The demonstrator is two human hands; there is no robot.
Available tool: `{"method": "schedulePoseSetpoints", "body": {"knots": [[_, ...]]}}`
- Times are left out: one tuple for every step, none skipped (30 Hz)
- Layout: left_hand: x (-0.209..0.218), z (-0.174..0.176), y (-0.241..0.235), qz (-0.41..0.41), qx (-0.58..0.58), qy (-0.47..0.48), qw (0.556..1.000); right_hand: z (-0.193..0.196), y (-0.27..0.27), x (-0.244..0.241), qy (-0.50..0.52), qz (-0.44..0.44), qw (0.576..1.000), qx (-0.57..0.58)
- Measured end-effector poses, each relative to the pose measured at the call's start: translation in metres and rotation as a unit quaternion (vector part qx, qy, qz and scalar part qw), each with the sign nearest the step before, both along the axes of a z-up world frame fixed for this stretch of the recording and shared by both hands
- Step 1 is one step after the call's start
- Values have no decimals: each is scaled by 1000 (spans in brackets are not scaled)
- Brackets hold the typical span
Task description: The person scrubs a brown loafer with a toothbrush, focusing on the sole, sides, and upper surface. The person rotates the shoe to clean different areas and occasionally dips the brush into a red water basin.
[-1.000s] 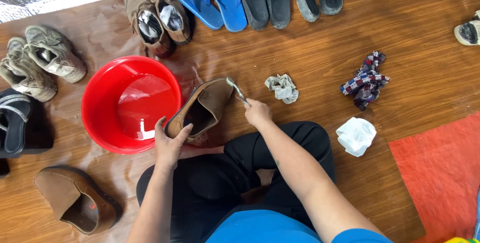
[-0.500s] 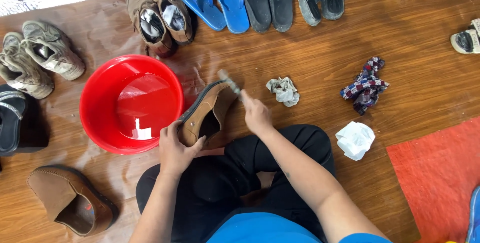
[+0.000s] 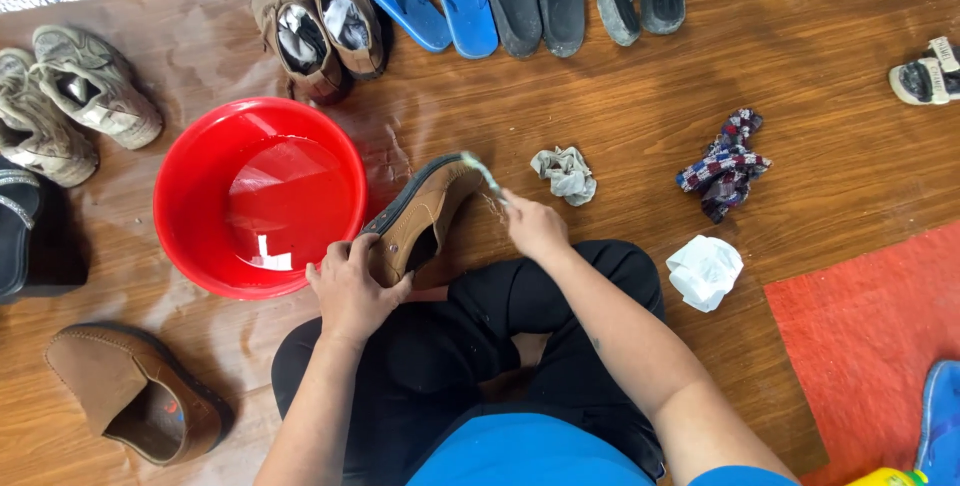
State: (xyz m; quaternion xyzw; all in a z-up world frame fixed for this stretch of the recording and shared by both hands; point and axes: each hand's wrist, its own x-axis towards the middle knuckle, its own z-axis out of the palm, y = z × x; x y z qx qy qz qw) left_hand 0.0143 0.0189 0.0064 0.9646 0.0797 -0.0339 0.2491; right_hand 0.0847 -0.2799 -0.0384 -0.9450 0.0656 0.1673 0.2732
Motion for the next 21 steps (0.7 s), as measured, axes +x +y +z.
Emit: {"method": "schedulePoseSetpoints", "body": {"knots": [[-1, 2, -2, -1, 0, -2, 1000, 6, 4, -3, -2, -1, 1000, 0], [-2, 3, -4, -6, 9, 0, 1000, 11, 8, -4, -19, 6, 1000, 8], [-3, 5, -5, -11, 18, 1, 1000, 16, 13, -6, -35, 14, 999, 16], [-3, 3, -3, -11, 18, 3, 1000, 19, 21, -10, -34, 14, 999, 15], [-3, 2, -1, -11, 14, 5, 1000, 21, 28, -14, -23, 31, 999, 30], [-3, 0, 0, -13, 10, 6, 1000, 24, 34, -18, -12, 47, 998, 44], [-4, 1, -1, -14, 10, 8, 1000, 17, 27, -12, -11, 46, 998, 44], [-4, 2, -2, -17, 9, 7, 1000, 10, 21, -4, 1, 13, 1000, 25], [-3, 4, -3, -21, 8, 6, 1000, 4, 14, 4, 12, -21, 1000, 6], [-4, 3, -3, -21, 10, 4, 1000, 15, 21, 0, 10, -21, 1000, 8], [-4, 2, -3, -18, 15, 5, 1000, 27, 29, -4, 11, -15, 1000, 12], [-4, 0, -4, -13, 19, 6, 1000, 38, 35, -8, 12, -7, 1000, 15], [0, 1, -2, -13, 18, 4, 1000, 37, 38, -6, 11, -7, 1000, 15], [-2, 1, -2, -14, 19, 6, 1000, 35, 39, -10, 18, -3, 999, 34], [-3, 0, -2, -15, 19, 8, 1000, 34, 40, -14, 25, 1, 998, 53], [-4, 1, -4, -17, 18, 9, 1000, 15, 27, -8, 25, -1, 998, 52], [-5, 3, -6, -19, 17, 8, 1000, -3, 14, -2, 40, -23, 999, 27], [-3, 6, -4, -20, 20, 3, 1000, -21, 5, 8, 52, -44, 998, 4], [-2, 7, -4, -20, 23, 1, 1000, 1, 16, 4, 49, -44, 998, 7], [-3, 7, -5, -15, 20, 11, 1000, 22, 27, -2, 35, -17, 999, 18], [-4, 7, -5, -9, 17, 22, 1000, 43, 38, -8, 22, 10, 999, 29]]}}
